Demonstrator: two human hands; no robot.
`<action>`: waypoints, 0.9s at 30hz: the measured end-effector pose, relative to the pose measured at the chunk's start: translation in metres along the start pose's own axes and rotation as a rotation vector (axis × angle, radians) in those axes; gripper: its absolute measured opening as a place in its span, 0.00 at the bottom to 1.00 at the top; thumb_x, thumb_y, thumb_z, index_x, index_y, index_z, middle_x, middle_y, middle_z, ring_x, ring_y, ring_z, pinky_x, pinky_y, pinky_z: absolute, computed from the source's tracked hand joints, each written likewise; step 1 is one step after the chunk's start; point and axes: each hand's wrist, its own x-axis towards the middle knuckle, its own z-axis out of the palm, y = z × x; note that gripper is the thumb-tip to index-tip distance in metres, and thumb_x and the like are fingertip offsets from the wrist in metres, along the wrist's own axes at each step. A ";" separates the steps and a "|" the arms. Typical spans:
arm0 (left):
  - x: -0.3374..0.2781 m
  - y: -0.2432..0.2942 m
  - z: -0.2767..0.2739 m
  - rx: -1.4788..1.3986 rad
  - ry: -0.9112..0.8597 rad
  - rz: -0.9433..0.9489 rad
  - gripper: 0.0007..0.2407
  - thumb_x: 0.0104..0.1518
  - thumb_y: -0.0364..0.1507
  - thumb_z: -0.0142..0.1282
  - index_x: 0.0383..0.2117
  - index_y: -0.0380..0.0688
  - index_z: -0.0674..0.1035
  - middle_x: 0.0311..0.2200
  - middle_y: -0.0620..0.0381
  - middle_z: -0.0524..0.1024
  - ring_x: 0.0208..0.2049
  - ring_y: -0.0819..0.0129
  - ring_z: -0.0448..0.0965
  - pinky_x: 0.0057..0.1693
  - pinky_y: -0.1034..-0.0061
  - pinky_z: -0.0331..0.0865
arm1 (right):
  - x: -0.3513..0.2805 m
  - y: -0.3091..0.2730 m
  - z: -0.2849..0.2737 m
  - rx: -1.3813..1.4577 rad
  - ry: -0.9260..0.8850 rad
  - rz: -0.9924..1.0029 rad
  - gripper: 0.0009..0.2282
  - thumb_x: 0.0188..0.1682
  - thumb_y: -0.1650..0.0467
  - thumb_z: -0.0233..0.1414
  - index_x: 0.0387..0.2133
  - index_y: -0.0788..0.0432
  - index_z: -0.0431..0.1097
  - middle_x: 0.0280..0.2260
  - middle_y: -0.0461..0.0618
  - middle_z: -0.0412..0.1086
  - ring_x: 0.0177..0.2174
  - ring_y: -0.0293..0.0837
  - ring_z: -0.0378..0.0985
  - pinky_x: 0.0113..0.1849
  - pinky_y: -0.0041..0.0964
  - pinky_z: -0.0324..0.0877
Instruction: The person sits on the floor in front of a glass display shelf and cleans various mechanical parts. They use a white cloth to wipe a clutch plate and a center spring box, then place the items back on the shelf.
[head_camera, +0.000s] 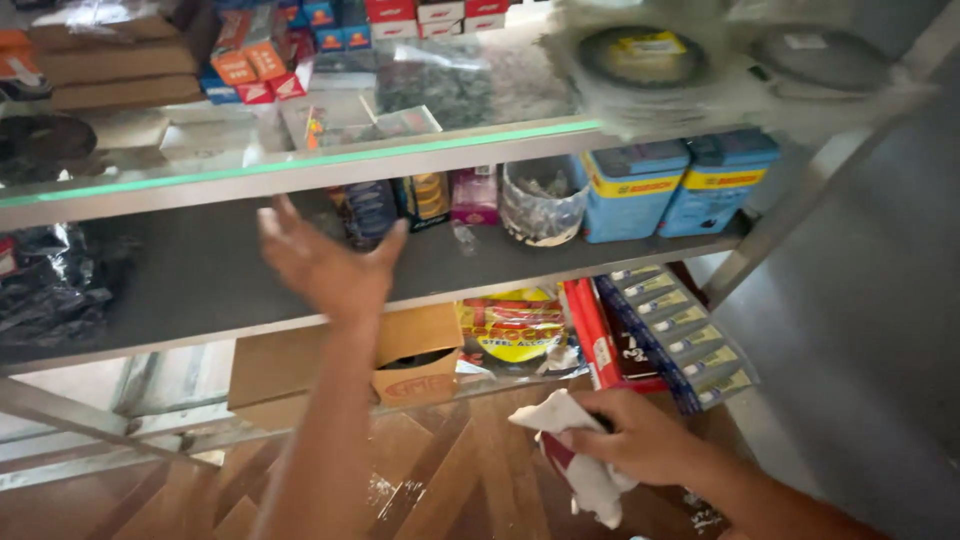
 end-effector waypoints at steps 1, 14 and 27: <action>-0.003 0.013 0.013 -0.003 0.003 0.001 0.53 0.40 0.53 0.79 0.67 0.31 0.59 0.64 0.28 0.59 0.62 0.35 0.61 0.65 0.46 0.57 | -0.004 0.000 0.000 -0.002 0.003 -0.002 0.11 0.45 0.70 0.59 0.41 0.58 0.82 0.28 0.43 0.82 0.25 0.34 0.75 0.29 0.30 0.71; -0.010 0.090 0.120 0.098 0.136 -0.421 0.67 0.30 0.55 0.89 0.70 0.39 0.45 0.69 0.33 0.48 0.70 0.33 0.51 0.71 0.44 0.55 | -0.048 0.014 -0.042 -0.078 0.094 -0.240 0.04 0.44 0.70 0.58 0.31 0.56 0.77 0.24 0.43 0.80 0.21 0.36 0.76 0.25 0.32 0.70; 0.002 0.077 0.117 0.041 0.237 -0.297 0.56 0.29 0.45 0.89 0.62 0.34 0.57 0.57 0.31 0.59 0.57 0.35 0.64 0.65 0.51 0.61 | -0.041 -0.004 -0.043 -0.149 0.024 -0.323 0.05 0.45 0.67 0.56 0.28 0.56 0.74 0.23 0.43 0.79 0.20 0.40 0.77 0.25 0.34 0.70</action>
